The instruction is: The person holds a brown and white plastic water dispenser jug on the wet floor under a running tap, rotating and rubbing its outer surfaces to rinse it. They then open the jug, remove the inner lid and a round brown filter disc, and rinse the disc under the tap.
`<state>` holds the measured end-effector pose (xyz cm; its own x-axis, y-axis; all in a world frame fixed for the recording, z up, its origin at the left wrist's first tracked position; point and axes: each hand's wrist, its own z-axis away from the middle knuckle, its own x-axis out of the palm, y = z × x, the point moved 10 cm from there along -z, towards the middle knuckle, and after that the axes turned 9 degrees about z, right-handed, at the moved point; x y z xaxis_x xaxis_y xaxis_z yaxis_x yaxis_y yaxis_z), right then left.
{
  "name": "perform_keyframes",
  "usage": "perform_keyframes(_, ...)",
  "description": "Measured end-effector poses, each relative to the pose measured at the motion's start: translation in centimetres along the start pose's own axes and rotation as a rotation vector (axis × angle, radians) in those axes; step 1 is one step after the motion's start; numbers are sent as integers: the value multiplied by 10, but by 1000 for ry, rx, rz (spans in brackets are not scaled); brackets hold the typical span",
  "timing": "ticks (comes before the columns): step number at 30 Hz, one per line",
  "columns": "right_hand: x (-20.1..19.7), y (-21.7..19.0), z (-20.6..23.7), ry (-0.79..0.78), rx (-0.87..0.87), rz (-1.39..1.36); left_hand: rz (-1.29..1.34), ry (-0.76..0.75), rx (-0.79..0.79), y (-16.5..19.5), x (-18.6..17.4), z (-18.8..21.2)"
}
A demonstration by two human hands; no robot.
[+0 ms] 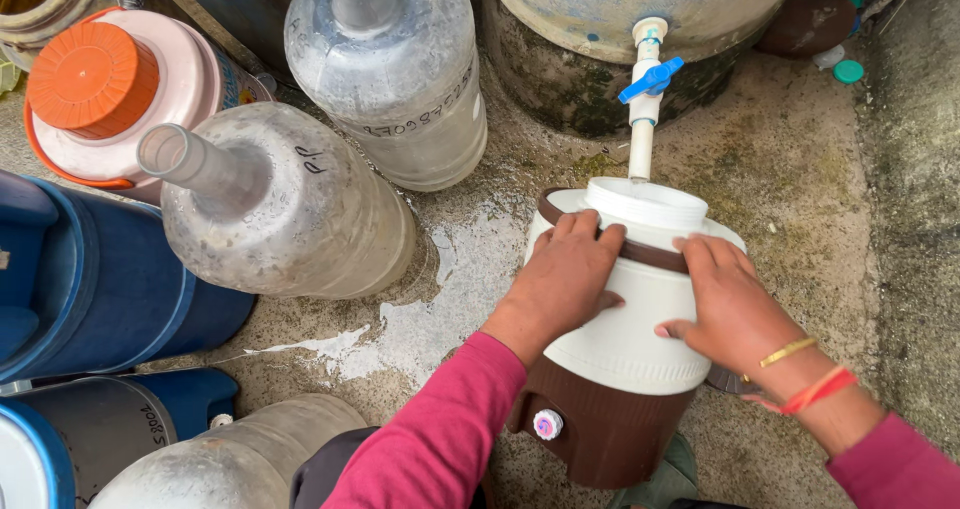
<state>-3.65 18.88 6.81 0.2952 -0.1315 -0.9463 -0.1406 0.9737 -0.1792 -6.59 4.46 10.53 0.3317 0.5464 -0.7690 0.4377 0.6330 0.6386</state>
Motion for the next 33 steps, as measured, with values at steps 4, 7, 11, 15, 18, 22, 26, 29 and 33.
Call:
perform_keyframes(4,-3,-22,18,62,-40,45,-2,-168,-104,-5,4,5)
perform_keyframes(7,1,-37,14,37,-76,57,-35,-185,-99,-10,4,12)
perform_keyframes(11,-5,-37,-2,72,-109,30,-103,25,54,2,-3,8)
perform_keyframes(15,-2,-17,2,24,-67,8,-107,-20,32,11,15,4)
perform_keyframes(18,3,-2,17,-63,-82,-3,-97,-139,-16,20,30,9)
perform_keyframes(22,-5,35,5,-219,-100,-189,-81,-92,5,30,20,9)
perform_keyframes(26,-21,79,-49,-157,92,-479,-55,-95,-43,26,17,7)
perform_keyframes(29,-63,83,-96,178,55,-129,-4,-114,-84,22,20,7)
perform_keyframes(33,-95,38,-142,481,-263,113,17,-107,-72,22,19,9)
